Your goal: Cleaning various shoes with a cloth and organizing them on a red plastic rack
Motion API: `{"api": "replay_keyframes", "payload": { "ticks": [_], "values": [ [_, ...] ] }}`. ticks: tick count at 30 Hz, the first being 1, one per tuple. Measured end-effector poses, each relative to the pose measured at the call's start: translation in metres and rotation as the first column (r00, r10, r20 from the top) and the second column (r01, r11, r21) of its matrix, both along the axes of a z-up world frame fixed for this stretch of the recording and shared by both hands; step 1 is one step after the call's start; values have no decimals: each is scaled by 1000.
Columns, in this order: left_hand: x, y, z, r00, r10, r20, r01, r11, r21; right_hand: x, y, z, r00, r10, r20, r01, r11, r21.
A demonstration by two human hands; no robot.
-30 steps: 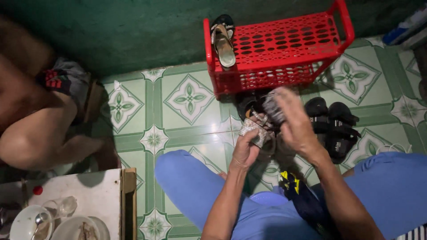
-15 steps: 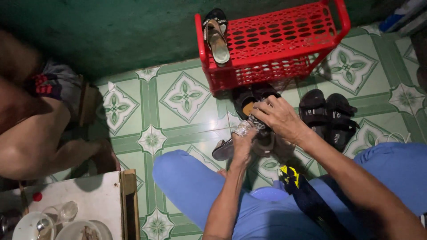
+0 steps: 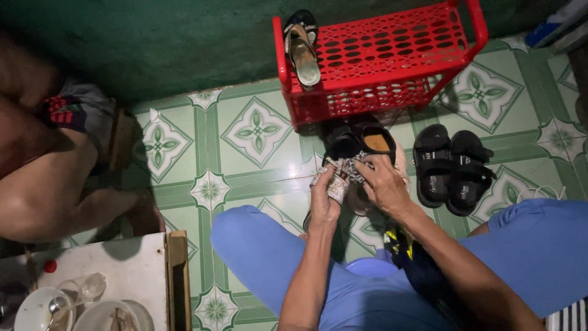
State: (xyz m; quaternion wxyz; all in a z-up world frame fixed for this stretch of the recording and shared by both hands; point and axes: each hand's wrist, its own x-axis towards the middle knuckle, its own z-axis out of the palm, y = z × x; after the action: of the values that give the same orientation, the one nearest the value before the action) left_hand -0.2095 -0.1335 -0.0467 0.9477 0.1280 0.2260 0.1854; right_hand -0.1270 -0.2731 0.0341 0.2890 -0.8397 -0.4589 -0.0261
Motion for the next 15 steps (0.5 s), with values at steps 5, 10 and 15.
{"api": "replay_keyframes", "payload": {
  "ticks": [5, 10, 15],
  "values": [
    [0, -5, 19, 998, -38, -51, 42, 996, 82, 14, -14, -12, 992, -28, -124, 29, 1000, 9],
    [-1, -22, -1, 999, -8, -43, 20, 960, 279, 9, -6, 22, 995, -53, 80, 42, 990, 133],
    [-1, -30, 9, 990, 5, -138, 58, 890, 452, 25, -5, 25, 979, -184, 83, 157, 954, 257]
  ]
}}
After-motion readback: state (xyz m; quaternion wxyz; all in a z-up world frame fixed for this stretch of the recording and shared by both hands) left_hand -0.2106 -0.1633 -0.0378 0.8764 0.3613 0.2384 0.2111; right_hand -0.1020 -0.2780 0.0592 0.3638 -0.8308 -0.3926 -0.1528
